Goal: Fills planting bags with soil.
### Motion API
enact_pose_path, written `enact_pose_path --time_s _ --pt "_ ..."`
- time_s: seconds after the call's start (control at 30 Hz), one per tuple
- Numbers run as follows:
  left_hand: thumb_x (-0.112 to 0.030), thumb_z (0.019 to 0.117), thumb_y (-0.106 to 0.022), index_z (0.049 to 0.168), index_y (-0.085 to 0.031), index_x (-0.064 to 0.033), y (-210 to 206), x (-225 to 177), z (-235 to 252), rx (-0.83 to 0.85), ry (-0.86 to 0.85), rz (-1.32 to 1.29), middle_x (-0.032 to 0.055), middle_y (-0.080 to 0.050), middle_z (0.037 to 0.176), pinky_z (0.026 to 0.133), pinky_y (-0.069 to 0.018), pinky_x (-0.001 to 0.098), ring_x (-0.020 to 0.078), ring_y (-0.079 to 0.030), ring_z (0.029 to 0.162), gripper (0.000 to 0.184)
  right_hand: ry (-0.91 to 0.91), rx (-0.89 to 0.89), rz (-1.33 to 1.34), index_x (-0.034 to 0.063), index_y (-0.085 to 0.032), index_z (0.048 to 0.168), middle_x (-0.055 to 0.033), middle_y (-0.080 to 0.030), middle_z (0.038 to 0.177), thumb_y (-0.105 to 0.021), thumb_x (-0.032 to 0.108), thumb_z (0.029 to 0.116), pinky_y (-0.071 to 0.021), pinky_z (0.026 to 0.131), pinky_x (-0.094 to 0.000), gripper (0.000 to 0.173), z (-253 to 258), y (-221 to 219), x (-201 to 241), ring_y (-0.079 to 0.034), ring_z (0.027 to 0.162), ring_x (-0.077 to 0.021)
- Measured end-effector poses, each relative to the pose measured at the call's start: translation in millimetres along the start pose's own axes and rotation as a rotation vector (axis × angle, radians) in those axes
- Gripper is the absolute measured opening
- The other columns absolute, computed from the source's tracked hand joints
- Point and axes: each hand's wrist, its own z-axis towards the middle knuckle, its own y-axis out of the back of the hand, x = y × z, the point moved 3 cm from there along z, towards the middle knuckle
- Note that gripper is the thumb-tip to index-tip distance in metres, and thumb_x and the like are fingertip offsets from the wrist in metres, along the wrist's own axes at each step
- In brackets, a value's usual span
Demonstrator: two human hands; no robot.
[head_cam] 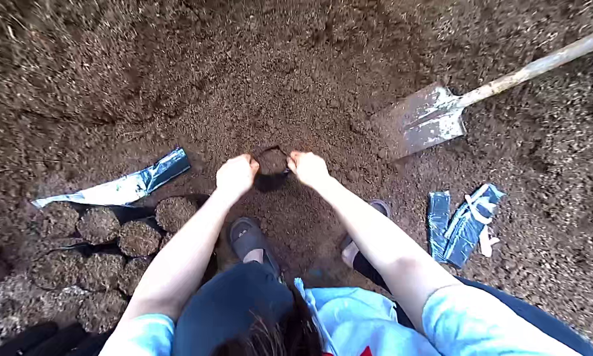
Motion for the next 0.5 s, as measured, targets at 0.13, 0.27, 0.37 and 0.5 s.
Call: enact_pose_path --time_s 0.13,0.27,0.37,0.5 --pt "-0.031 0.1108 -0.042 0.108 -0.063 0.0006 7.6 -6.6 -10.4 -0.017 -0.024 -0.087 0.0263 -0.066 0.100 0.080 -0.0481 0.0700 0.0467 -0.066 0.100 0.038 0.056 -0.097 0.045 0.0044 -0.067 0.107 -0.0182 -0.071 0.104 -0.041 0.032 0.1092 -0.0527 0.078 -0.0610 0.038 -16.1 9.8 9.8 -0.070 0.101 -0.0381" --pt "-0.033 0.1106 -0.039 0.109 -0.062 -0.0013 -4.9 5.9 15.0 0.029 0.040 -0.047 0.0258 -0.067 0.105 0.080 -0.0496 0.0689 0.0463 -0.067 0.105 0.040 0.064 -0.076 0.168 0.0037 -0.065 0.115 -0.0189 -0.069 0.113 -0.034 0.032 0.1114 -0.0515 0.085 -0.0623 0.042 1.5 -14.1 -8.3 -0.068 0.109 -0.0378" --pt "-0.035 0.1105 -0.038 0.105 -0.062 -0.0030 -2.6 5.3 24.5 0.036 0.054 -0.071 0.0246 -0.067 0.100 0.076 -0.0484 0.0684 0.0453 -0.067 0.100 0.041 -0.085 -0.028 0.631 0.0023 -0.062 0.136 -0.0192 -0.068 0.126 -0.027 0.042 0.1122 -0.0498 0.102 -0.0545 0.058 22.4 -18.4 -35.3 -0.065 0.117 -0.0305" --pt "-0.036 0.1109 -0.041 0.103 -0.060 -0.0023 1.1 -1.1 13.8 -0.120 -0.062 -0.109 0.0211 -0.062 0.099 0.077 -0.0494 0.0644 0.0413 -0.065 0.097 0.039 -0.509 0.022 1.417 0.0038 -0.049 0.142 -0.0162 -0.062 0.132 -0.032 0.040 0.1127 -0.0554 0.092 -0.0400 0.049 67.1 -59.8 -74.1 -0.066 0.110 -0.0246"
